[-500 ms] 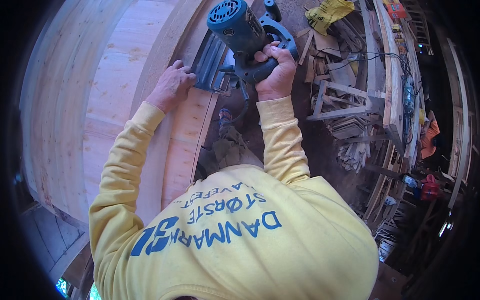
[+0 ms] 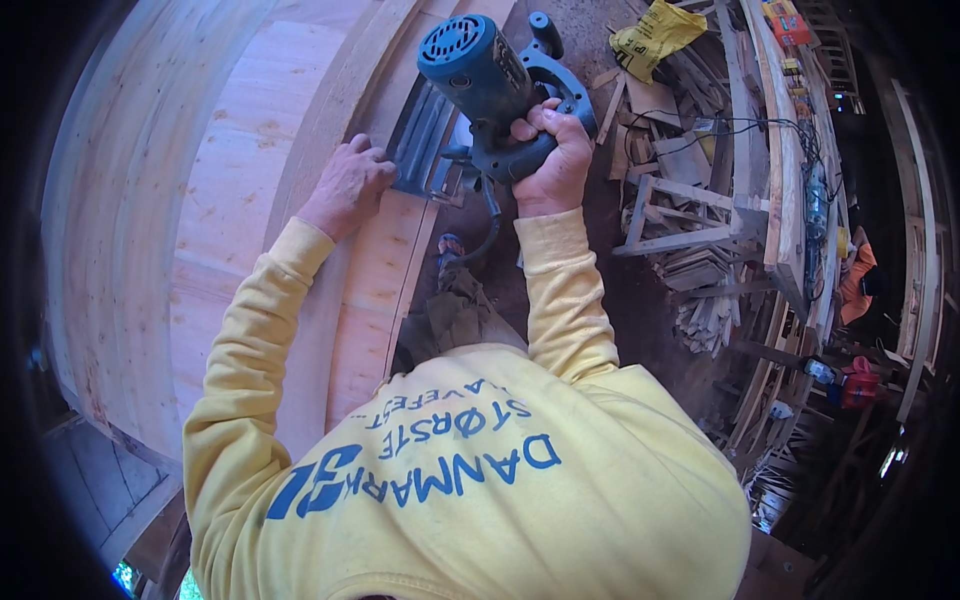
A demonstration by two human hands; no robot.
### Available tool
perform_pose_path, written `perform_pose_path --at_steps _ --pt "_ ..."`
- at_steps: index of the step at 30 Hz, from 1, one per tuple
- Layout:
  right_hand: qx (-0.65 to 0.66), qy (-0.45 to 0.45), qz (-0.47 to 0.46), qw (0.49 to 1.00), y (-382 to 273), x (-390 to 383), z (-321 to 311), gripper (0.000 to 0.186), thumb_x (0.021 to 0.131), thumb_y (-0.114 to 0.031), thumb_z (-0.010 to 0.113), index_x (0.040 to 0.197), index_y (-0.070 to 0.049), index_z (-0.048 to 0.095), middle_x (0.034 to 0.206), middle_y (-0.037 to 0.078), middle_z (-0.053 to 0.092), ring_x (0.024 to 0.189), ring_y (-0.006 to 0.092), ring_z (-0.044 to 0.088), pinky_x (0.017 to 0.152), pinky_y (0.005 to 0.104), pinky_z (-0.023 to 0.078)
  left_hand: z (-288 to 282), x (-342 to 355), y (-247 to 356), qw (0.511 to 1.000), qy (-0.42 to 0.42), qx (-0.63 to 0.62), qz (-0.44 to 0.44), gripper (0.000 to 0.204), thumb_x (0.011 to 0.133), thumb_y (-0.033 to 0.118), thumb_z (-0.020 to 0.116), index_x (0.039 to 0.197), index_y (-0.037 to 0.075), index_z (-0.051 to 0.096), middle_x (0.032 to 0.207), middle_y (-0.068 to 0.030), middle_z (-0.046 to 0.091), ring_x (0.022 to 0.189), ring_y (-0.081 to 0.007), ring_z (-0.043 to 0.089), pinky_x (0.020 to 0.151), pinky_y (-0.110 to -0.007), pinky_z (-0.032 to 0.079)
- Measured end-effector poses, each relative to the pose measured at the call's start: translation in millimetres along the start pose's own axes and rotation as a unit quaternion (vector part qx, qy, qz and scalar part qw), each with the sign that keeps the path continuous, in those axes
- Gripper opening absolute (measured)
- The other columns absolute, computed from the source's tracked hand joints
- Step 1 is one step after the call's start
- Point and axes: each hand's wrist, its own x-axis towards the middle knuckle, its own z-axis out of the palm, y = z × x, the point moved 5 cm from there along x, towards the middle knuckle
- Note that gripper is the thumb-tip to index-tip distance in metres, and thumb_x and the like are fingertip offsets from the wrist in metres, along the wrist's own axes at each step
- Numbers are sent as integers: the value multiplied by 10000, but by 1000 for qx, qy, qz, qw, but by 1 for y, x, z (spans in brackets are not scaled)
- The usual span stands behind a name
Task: The person uses a circular saw to cut along a marked line on a large wooden panel. The person then hands the saw to another individual and points at the cut edge.
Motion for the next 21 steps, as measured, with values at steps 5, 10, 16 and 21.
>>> perform_pose_path --at_steps 5,10,16,21 --pt "-18 -6 5 1000 -1 4 -1 177 847 -121 625 1012 -116 559 833 17 522 740 153 539 727 301 484 -5 4 0 1000 5 14 -5 68 742 76 688 776 134 688 871 -36 617 1021 -271 547 887 -417 407" --pt "-32 18 -3 999 -3 9 -2 217 851 -130 625 1049 -118 537 841 14 523 747 155 539 724 316 479 -8 9 0 999 5 36 -10 101 730 74 693 799 145 708 872 -28 614 1023 -260 539 895 -409 391" --pt "-33 23 0 999 -3 14 -1 221 851 -124 618 1053 -115 530 841 9 524 742 150 537 716 316 475 -6 14 -4 999 -3 38 -12 118 744 81 690 827 156 728 869 -22 613 1012 -245 533 897 -405 384" --pt "-26 13 0 1000 -3 19 -1 220 856 -124 616 1059 -111 532 840 6 523 738 150 536 712 313 478 -5 18 -7 999 6 31 -4 113 742 86 685 821 159 720 866 -16 608 1012 -249 530 897 -412 384"
